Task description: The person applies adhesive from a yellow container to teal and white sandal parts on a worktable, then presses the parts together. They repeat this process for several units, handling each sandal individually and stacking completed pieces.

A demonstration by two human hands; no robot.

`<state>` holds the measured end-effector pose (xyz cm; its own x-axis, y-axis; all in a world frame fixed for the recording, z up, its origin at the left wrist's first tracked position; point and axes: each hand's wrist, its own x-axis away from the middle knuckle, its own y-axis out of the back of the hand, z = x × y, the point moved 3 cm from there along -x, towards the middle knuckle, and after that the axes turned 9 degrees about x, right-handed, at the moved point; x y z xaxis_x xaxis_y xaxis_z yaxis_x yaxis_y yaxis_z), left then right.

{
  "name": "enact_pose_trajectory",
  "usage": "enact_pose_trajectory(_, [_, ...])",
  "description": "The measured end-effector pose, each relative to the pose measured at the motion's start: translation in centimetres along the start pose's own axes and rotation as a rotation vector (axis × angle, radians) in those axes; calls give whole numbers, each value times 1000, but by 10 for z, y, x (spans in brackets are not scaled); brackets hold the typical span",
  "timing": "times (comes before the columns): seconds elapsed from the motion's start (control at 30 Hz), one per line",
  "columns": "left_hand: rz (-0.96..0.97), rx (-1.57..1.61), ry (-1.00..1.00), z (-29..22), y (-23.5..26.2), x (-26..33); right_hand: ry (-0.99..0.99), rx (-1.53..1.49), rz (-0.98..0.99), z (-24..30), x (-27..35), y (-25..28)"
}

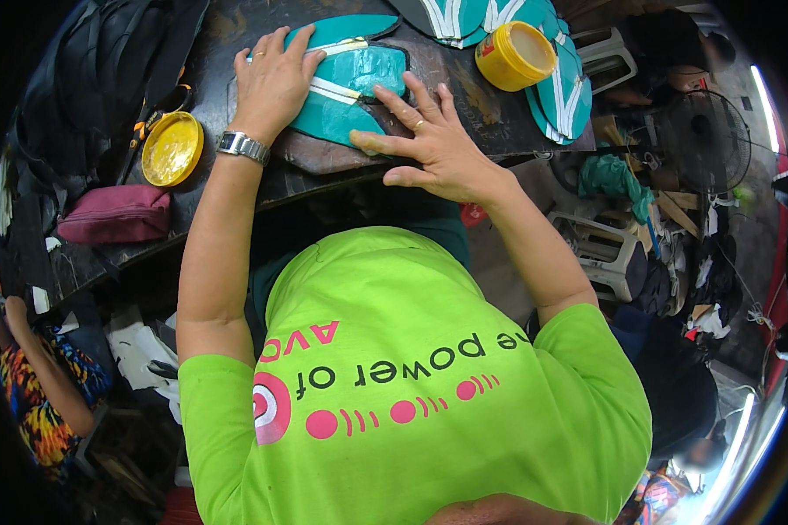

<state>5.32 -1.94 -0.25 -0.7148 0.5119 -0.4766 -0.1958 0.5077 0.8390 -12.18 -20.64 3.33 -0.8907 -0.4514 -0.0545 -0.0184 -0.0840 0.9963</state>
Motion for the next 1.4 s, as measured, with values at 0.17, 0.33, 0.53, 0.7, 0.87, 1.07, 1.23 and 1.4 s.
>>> enact_pose_trajectory(0.17, [17, -4, -3, 1, -2, 0, -145, 40, -95, 2, -5, -6])
enact_pose_trajectory(0.33, [26, -3, 7, 2, -2, 0, -111, 154, -102, 0, -11, -8])
enact_pose_trajectory(0.53, [10, 8, -2, 3, -4, 0, -89, 151, -54, 5, 16, 3])
enact_pose_trajectory(0.7, [0, -23, -8, 4, -6, 1, -233, 249, -143, 43, 20, -4])
enact_pose_trajectory(0.87, [-10, 2, -9, 3, -5, 1, -286, 252, -158, 65, 6, -14])
enact_pose_trajectory(1.07, [-21, 22, -5, 1, -3, 0, -249, 234, -159, 73, -20, -13])
enact_pose_trajectory(1.23, [16, 20, 4, 1, 2, 3, -142, -117, -117, 56, -33, 2])
enact_pose_trajectory(1.4, [50, 30, -3, 1, 8, 8, -162, -59, -203, 30, -42, -1])
